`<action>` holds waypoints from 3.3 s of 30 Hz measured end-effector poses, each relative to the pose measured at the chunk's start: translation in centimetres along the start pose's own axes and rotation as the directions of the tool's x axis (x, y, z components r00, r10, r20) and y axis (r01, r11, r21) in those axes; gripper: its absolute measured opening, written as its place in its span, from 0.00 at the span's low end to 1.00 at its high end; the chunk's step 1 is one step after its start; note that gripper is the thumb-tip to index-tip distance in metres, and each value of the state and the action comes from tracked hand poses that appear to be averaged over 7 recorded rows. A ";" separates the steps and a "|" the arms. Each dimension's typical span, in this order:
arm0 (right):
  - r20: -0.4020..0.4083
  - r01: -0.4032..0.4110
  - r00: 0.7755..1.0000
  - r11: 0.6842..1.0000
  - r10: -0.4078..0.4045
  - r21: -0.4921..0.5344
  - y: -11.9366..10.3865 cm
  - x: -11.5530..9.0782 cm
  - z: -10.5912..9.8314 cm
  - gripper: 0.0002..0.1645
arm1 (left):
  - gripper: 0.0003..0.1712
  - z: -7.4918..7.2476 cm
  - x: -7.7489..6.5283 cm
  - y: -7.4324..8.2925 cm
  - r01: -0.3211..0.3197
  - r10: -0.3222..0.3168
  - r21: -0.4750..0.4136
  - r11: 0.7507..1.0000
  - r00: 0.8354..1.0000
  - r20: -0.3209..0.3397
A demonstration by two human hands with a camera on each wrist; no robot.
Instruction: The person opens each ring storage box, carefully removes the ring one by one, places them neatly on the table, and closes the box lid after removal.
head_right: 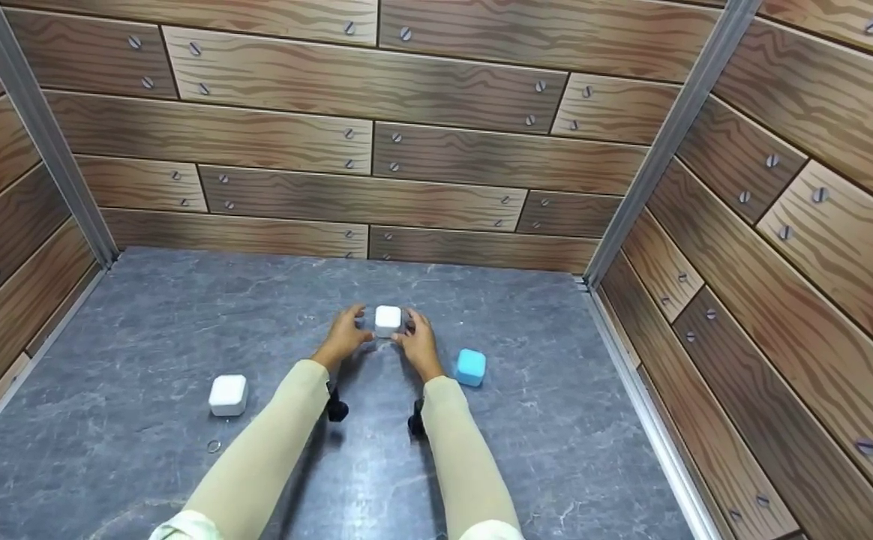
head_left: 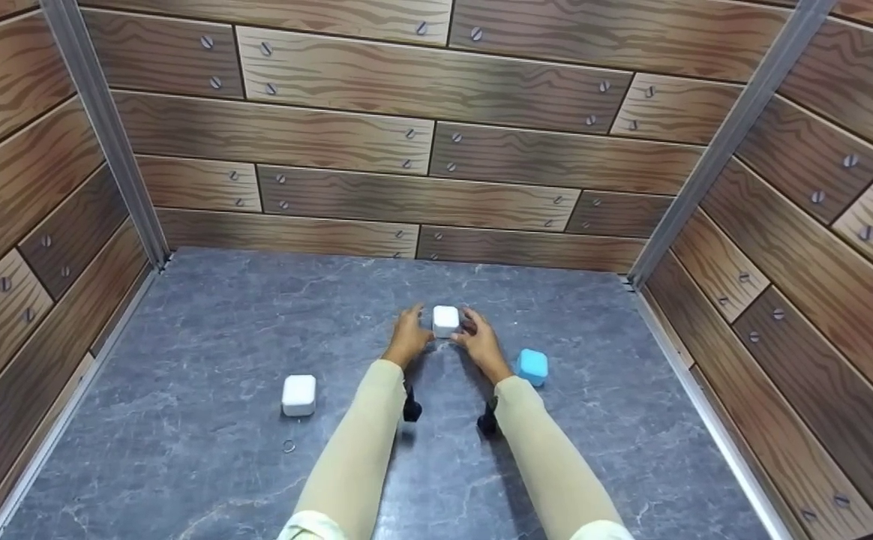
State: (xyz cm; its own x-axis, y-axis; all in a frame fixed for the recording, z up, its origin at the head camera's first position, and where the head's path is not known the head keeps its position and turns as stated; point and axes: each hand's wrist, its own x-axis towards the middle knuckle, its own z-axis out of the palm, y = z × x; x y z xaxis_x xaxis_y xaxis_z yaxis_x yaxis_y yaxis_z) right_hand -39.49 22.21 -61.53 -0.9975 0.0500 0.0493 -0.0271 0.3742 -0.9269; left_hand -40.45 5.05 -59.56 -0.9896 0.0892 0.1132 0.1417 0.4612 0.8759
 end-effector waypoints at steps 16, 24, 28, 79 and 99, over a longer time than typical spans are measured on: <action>0.067 0.023 0.997 0.998 -0.028 0.066 0.0 0.1 0.0 0.39 | 0.39 0.9 0.7 -0.8 0.081 -0.050 -0.213 0.974 0.988 0.145; 0.083 0.064 0.994 0.996 -0.069 0.059 -0.3 0.3 0.3 0.39 | 0.41 1.0 0.5 -0.2 0.091 -0.047 -0.278 0.956 0.986 0.161; 0.065 0.075 0.995 0.997 -0.077 0.022 -0.3 0.2 0.2 0.36 | 0.39 0.9 0.3 -0.2 0.087 -0.047 -0.269 0.959 0.987 0.153; 0.119 0.011 0.993 1.000 -0.010 -0.013 -0.3 -4.9 -1.3 0.32 | 0.28 0.2 -5.1 1.2 0.060 -0.025 -0.172 0.983 0.980 0.199; 0.168 0.043 0.985 0.996 -0.030 -0.074 -0.4 -7.5 -1.5 0.32 | 0.28 -0.2 -7.9 2.0 -0.017 0.019 -0.011 1.000 0.981 0.193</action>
State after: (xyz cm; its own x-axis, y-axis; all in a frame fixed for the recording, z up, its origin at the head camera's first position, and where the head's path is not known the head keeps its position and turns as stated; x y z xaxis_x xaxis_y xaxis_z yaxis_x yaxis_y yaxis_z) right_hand -31.90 23.06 -61.02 -0.9930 -0.1174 0.0142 -0.0652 0.4436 -0.8939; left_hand -32.32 5.10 -58.65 -0.9631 0.2668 0.0366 0.1580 0.4500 0.8789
